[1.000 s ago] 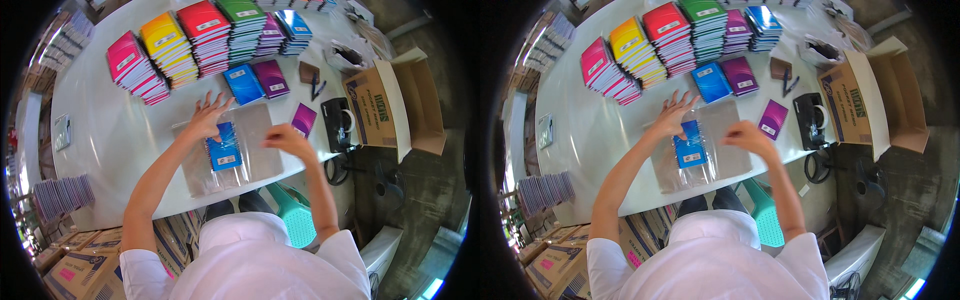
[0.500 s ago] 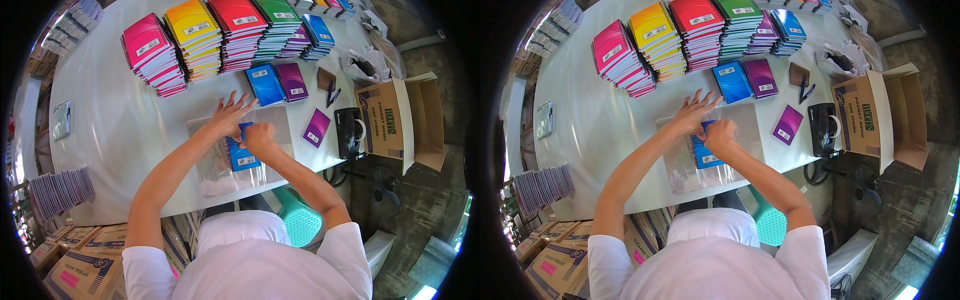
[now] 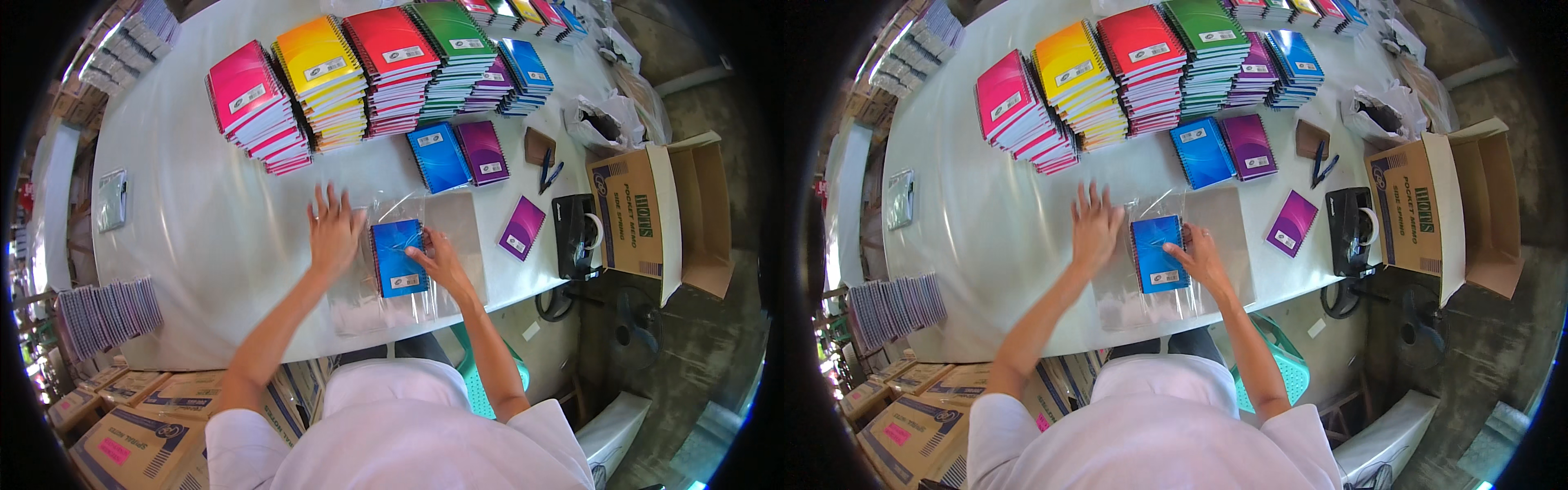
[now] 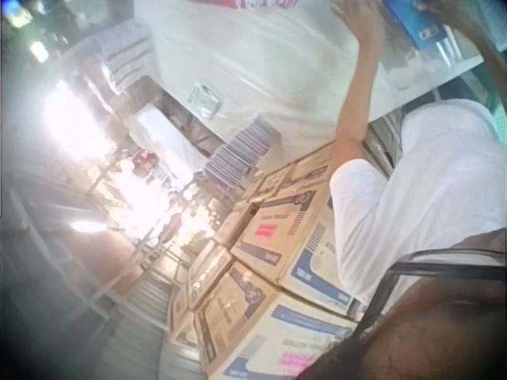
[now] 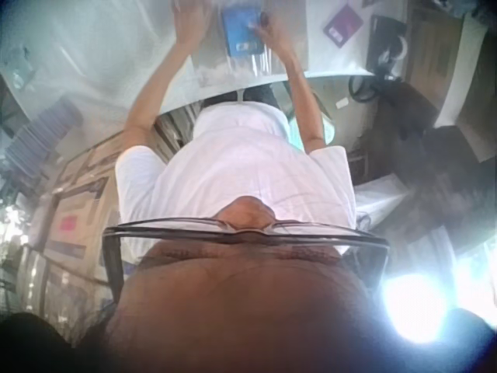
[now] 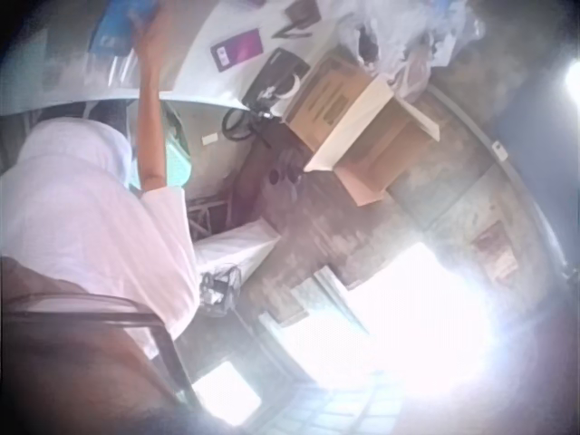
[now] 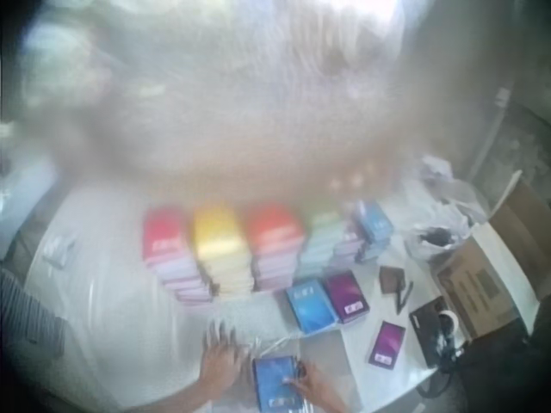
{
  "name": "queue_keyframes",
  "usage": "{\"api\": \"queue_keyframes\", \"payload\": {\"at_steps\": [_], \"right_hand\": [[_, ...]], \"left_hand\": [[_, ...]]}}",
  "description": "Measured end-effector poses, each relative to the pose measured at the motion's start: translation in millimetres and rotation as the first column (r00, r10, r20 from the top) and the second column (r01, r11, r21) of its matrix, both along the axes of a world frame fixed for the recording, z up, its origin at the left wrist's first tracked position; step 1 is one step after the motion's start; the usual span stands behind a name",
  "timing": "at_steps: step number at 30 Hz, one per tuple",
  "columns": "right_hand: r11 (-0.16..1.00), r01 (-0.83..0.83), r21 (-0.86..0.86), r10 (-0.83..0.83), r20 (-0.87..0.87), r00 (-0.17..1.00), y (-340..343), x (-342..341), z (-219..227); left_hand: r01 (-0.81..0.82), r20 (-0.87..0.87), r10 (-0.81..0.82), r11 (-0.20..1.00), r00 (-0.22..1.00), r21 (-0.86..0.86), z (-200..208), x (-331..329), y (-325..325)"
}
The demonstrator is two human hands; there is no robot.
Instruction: The person gathers colorful notebooks from stacks on a table, arranges them into groups, and places each group into a clear plastic sleeve. The person then seals each plastic sleeve with adhesive tape.
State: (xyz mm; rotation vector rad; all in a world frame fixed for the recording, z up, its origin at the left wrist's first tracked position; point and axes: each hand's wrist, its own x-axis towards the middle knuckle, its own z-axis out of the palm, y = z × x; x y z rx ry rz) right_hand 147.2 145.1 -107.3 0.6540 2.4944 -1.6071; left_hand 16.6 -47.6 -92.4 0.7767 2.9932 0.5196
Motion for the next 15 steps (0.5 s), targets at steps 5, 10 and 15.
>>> {"api": "queue_keyframes", "payload": {"at_steps": [5, 10, 15], "right_hand": [[0.99, 0.039, -0.139, -0.055, -0.116, 0.992, -11, 12, 8], [0.913, -0.13, -0.386, -0.042, -0.408, 0.912, -10, 26, 62], [0.86, -0.423, -0.284, 0.244, -0.499, 0.831, 36, 11, 59]], "left_hand": [[0.076, 0.308, -0.116, 0.987, 0.944, 0.138, -1, 51, -6], [-0.388, 0.591, -0.497, 0.456, 0.635, 0.801, 47, 78, -13], [-0.211, 0.502, -0.518, 0.521, 0.693, 0.827, 29, 69, -11]]}}
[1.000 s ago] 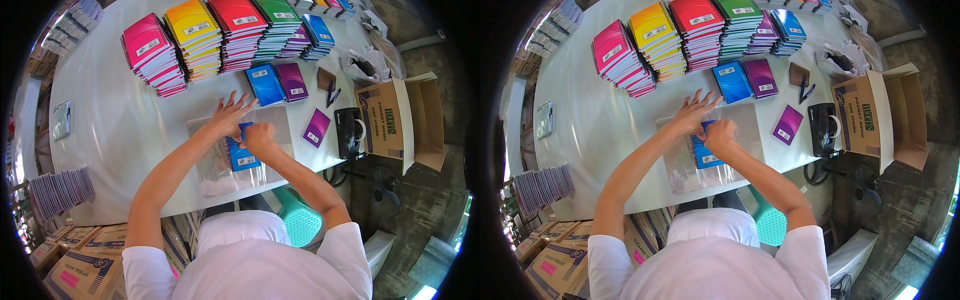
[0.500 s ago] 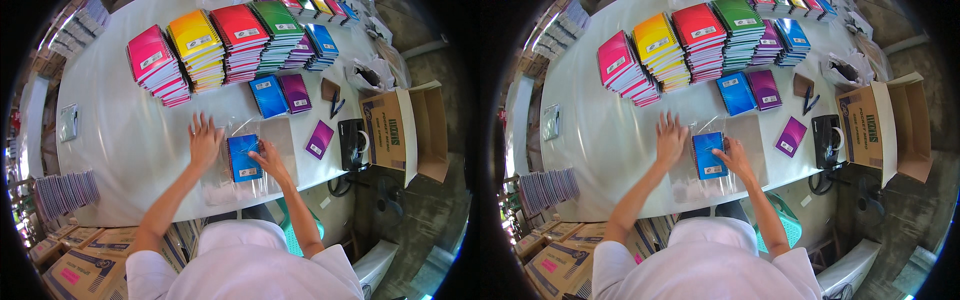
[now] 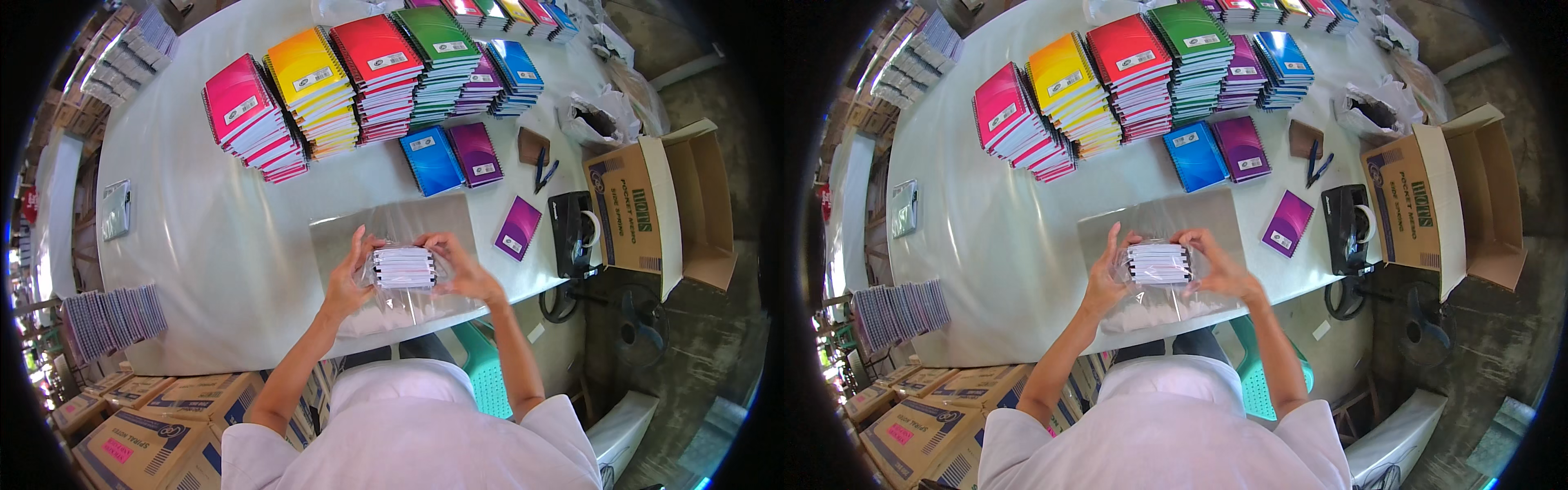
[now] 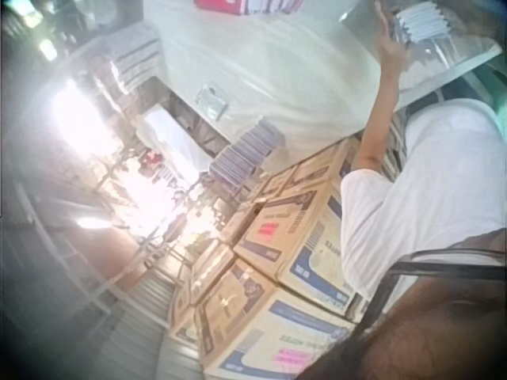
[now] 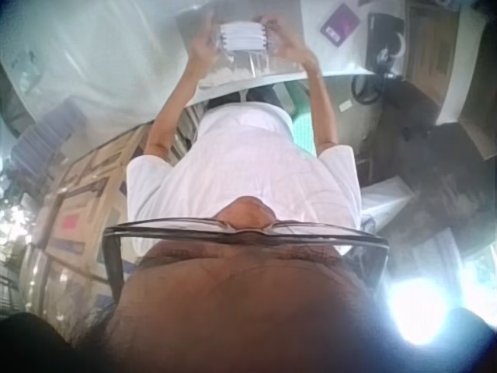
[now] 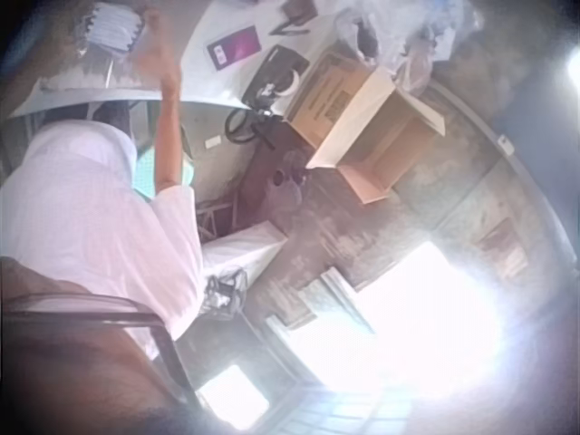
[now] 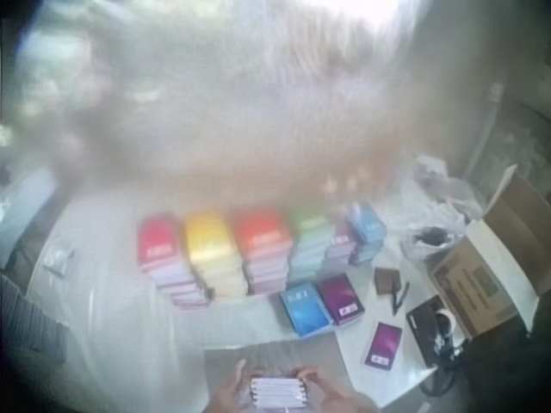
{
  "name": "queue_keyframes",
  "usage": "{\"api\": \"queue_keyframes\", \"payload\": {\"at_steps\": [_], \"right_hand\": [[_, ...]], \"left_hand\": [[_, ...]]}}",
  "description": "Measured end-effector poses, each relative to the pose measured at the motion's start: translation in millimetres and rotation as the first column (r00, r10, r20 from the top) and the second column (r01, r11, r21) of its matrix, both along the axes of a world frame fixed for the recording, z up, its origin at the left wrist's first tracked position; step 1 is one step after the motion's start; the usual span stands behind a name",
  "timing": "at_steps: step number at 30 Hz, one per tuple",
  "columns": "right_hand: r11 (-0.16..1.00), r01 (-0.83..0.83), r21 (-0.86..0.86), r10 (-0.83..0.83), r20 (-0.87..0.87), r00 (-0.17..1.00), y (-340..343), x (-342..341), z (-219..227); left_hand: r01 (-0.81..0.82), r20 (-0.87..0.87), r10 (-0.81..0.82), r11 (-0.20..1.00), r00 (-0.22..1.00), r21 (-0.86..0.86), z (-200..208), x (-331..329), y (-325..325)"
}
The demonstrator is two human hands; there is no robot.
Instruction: The person gathers colorful notebooks from stacks on a table, arranges them into groups, and places each group into a clear plastic sleeve. The person then seals each plastic sleeve with adhesive tape.
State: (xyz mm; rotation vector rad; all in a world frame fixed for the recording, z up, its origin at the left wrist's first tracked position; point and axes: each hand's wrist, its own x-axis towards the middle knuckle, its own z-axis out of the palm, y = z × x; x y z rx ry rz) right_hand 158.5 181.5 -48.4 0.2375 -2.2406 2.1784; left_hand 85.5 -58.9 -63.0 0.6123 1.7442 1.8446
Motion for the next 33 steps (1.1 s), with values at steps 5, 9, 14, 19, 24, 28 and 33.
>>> {"api": "queue_keyframes", "payload": {"at_steps": [5, 9, 14, 19, 24, 28, 33], "right_hand": [[0.889, -0.116, 0.443, 0.077, 0.104, 0.992, -16, -50, 103], [0.646, -0.221, 0.731, 0.404, -0.081, 0.911, -29, -79, 97], [0.727, 0.106, 0.679, 0.226, -0.383, 0.896, -43, -66, 136], [0.923, 0.103, 0.371, -0.031, -0.196, 0.98, -14, -42, 107], [0.93, 0.315, 0.192, -0.299, -0.104, 0.948, 18, 24, 54], [0.932, 0.296, 0.211, -0.284, -0.085, 0.955, -12, 37, 12], [0.919, 0.319, 0.233, -0.307, -0.087, 0.948, -27, 38, 0]], "left_hand": [[0.03, 0.034, -0.03, 1.0, 0.999, 0.005, 0, -7, 5], [0.106, -0.05, -0.115, 0.983, 0.992, -0.147, -13, -13, 0], [0.085, 0.021, -0.083, 0.991, 0.996, -0.101, -9, -5, -4], [0.005, 0.056, -0.002, 0.999, 0.998, -0.053, -1, -1, -10], [-0.111, -0.22, 0.126, 0.991, 0.967, 0.08, -14, 8, -31], [-0.112, -0.401, 0.07, 0.99, 0.914, -0.081, -3, 5, -19], [-0.073, -0.615, -0.1, 0.965, 0.783, -0.25, 17, -12, -13]]}}
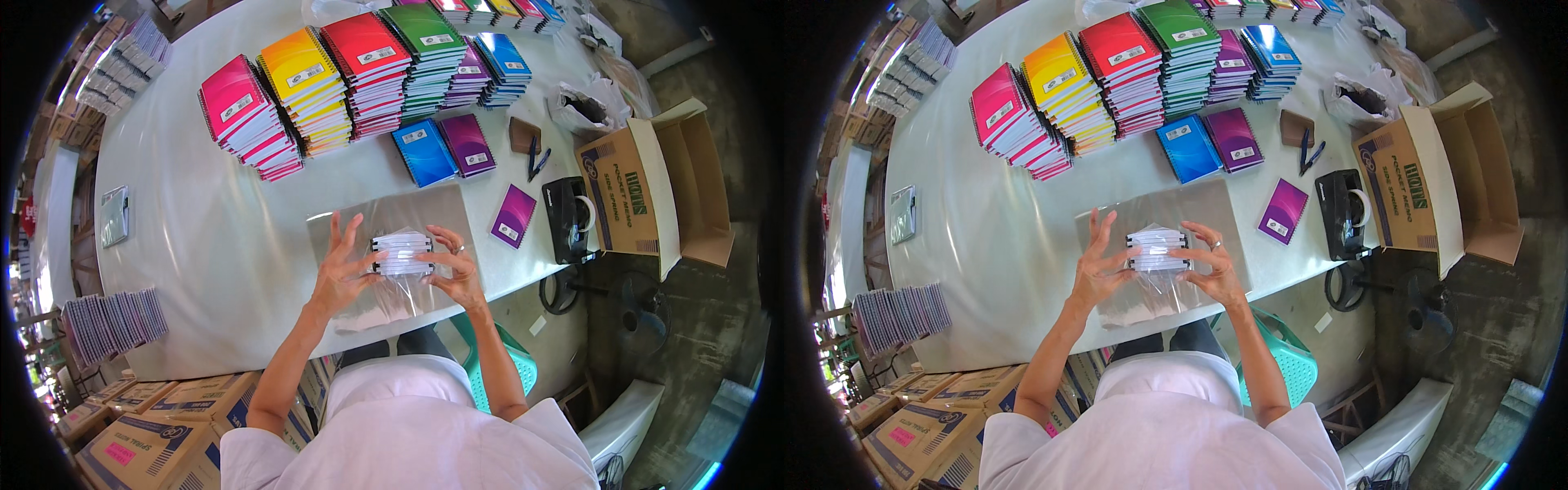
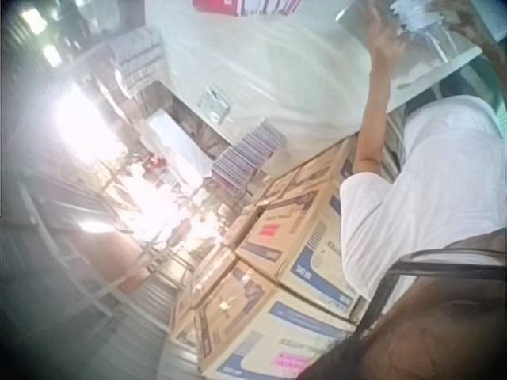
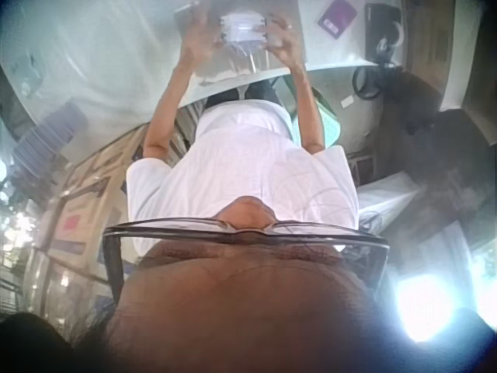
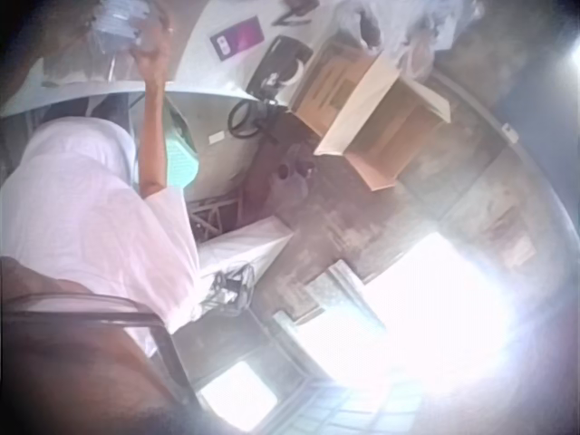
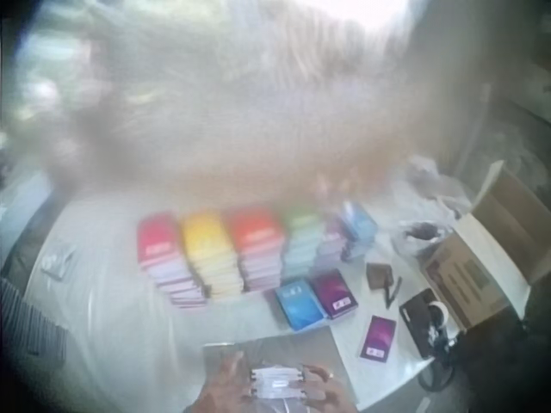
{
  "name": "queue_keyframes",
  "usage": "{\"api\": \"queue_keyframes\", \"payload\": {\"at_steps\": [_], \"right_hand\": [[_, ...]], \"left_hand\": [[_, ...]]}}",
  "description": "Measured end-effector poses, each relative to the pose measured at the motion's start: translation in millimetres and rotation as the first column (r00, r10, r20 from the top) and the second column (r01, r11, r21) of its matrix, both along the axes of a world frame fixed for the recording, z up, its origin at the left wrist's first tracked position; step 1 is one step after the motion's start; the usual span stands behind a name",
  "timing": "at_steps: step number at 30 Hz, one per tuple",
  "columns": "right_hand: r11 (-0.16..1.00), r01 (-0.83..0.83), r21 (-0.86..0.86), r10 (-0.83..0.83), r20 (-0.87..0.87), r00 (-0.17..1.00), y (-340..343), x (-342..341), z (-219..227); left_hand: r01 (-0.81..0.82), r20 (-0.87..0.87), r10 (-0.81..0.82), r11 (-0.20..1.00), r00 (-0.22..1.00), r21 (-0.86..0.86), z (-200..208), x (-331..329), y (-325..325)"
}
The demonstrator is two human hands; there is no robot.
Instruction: The person gathers colorful notebooks from stacks on a table, arranges them into groups, and places each group into a clear plastic sleeve. The person then seals each plastic sleeve with adhesive tape.
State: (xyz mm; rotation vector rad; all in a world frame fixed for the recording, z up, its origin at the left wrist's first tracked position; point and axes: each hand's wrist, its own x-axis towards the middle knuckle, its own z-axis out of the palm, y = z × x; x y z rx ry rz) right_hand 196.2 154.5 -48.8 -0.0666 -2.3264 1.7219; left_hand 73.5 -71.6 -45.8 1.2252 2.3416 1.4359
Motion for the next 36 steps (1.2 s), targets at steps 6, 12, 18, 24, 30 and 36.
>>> {"api": "queue_keyframes", "payload": {"at_steps": [6, 12, 18, 24, 30, 36], "right_hand": [[0.997, 0.073, -0.018, -0.074, -0.066, 0.995, -6, -2, 13], [0.996, 0.047, 0.071, -0.043, -0.059, 0.997, -14, 2, -1], [0.983, 0.182, 0.021, -0.181, -0.071, 0.981, -33, -1, 15], [0.977, 0.148, 0.15, -0.145, -0.032, 0.989, -18, -22, 21], [0.954, 0.12, 0.274, -0.13, 0.019, 0.991, -8, -37, 40], [0.958, 0.091, -0.271, 0.023, 0.39, 0.921, 8, -54, 38]], "left_hand": [[-0.068, -0.022, 0.07, 0.994, 0.997, 0.089, 10, 5, 2], [-0.105, -0.08, 0.112, 0.991, 0.991, 0.08, -15, 17, 4], [-0.075, -0.195, 0.061, 0.995, 0.979, -0.067, 16, 5, 11], [-0.063, -0.256, 0.037, 0.994, 0.966, -0.095, 22, -6, 16], [-0.085, -0.063, 0.083, 0.996, 0.995, -0.027, 36, -16, 33], [0.137, 0.837, -0.157, 0.986, 0.525, 0.1, 29, -50, 41]]}}
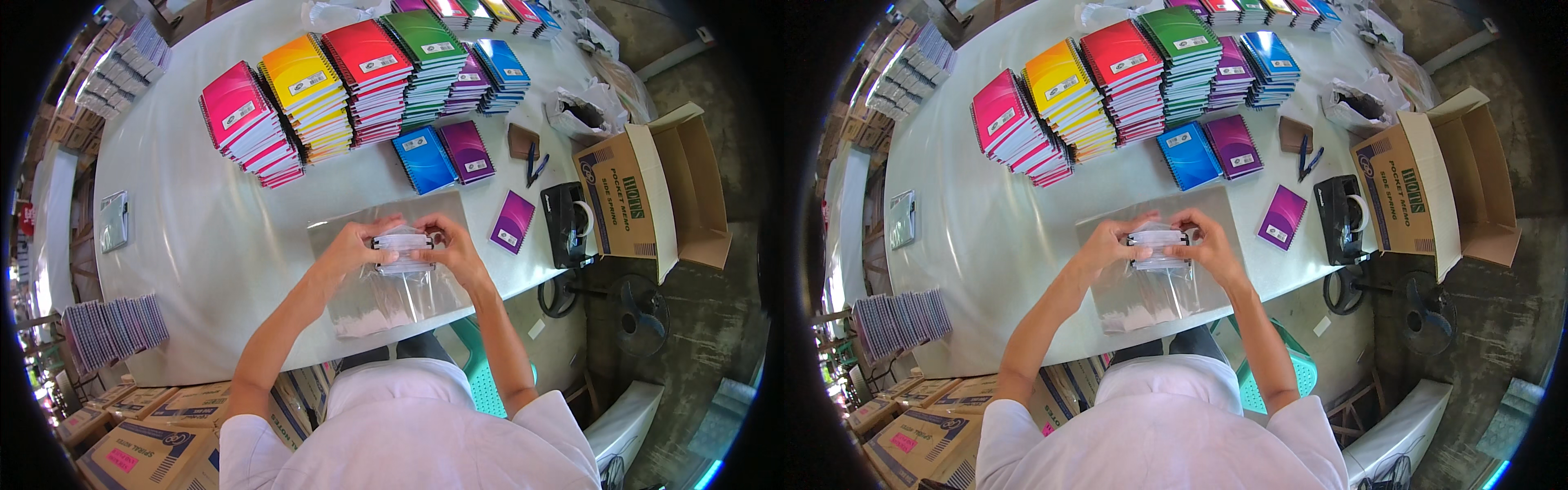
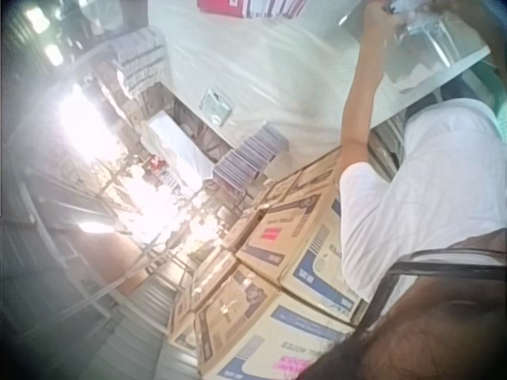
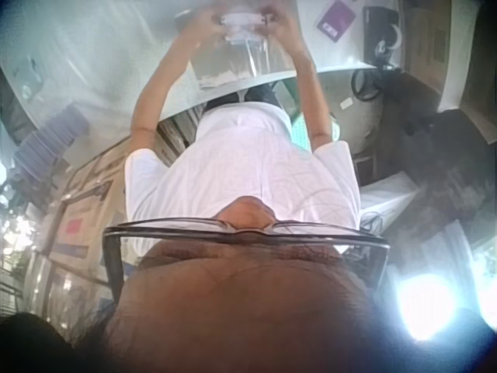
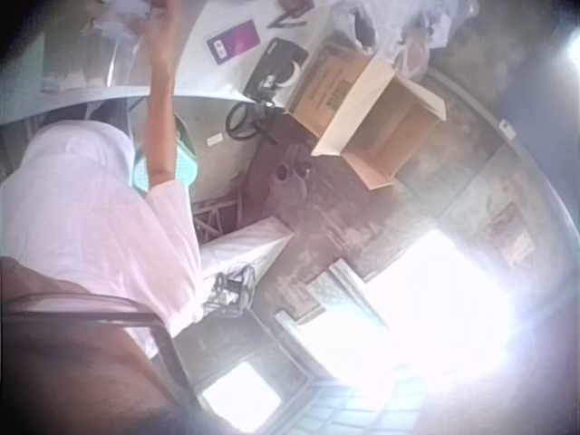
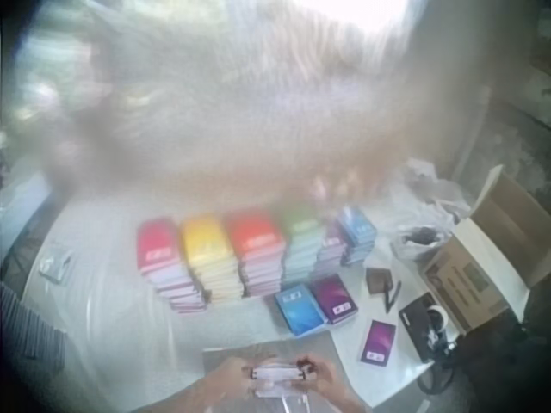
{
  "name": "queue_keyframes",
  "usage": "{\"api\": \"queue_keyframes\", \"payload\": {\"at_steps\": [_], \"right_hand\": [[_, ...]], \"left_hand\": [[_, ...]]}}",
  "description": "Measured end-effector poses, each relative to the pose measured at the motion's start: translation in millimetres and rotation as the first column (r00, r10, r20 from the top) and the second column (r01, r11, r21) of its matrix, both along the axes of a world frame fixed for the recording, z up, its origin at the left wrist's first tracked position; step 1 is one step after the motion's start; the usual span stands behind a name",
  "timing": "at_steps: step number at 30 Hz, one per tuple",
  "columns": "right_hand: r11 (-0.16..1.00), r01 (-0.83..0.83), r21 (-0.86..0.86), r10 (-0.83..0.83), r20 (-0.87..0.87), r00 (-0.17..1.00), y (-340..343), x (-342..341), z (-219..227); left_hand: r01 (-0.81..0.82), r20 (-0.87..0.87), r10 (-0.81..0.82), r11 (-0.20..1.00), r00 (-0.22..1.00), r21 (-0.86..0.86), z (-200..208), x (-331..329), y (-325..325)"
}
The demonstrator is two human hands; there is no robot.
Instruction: The person gathers colorful notebooks from stacks on a table, arranges them into groups, and places each group into a clear plastic sleeve. The person then seals each plastic sleeve with adhesive tape.
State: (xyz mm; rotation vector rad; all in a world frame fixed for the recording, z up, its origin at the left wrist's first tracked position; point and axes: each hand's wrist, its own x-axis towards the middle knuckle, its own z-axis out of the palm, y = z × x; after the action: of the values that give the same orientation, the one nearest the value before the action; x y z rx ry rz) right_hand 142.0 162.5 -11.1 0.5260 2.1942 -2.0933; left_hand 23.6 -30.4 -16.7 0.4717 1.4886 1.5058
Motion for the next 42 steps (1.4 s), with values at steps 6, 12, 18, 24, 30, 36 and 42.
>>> {"api": "queue_keyframes", "payload": {"at_steps": [6, 12, 18, 24, 30, 36, 42], "right_hand": [[0.957, -0.057, -0.286, 0.049, -0.037, 0.998, 2, -5, -9], [0.966, -0.124, 0.225, 0.164, -0.168, 0.972, -5, 4, -8], [0.936, 0.188, 0.297, -0.087, -0.321, 0.943, 107, 67, 28], [0.705, 0.36, 0.611, -0.614, 0.271, 0.741, 302, 207, -8], [0.827, 0.562, 0.002, -0.528, 0.346, 0.776, 318, 232, -27], [0.784, 0.594, -0.18, -0.62, -0.207, 0.756, 278, 284, -75], [-0.049, 0.061, 0.997, -0.926, -0.068, 0.372, 220, 237, -25]], "left_hand": [[0.204, 0.127, -0.209, 0.977, 0.97, 0.053, -7, -13, 3], [0.164, -0.843, -0.45, 0.893, 0.295, -0.42, 30, 7, -13], [0.026, -0.894, -0.447, 0.894, -0.029, -0.448, 23, 26, -27], [0.02, -0.904, -0.423, 0.905, -0.06, -0.425, 26, 33, -14], [0.006, -0.899, -0.436, 0.9, -0.038, -0.436, 28, 35, -14], [-0.008, -0.905, -0.423, 0.906, -0.042, -0.423, 31, 38, -17], [-0.014, -0.906, -0.42, 0.907, -0.056, -0.42, 27, 36, -20]]}}
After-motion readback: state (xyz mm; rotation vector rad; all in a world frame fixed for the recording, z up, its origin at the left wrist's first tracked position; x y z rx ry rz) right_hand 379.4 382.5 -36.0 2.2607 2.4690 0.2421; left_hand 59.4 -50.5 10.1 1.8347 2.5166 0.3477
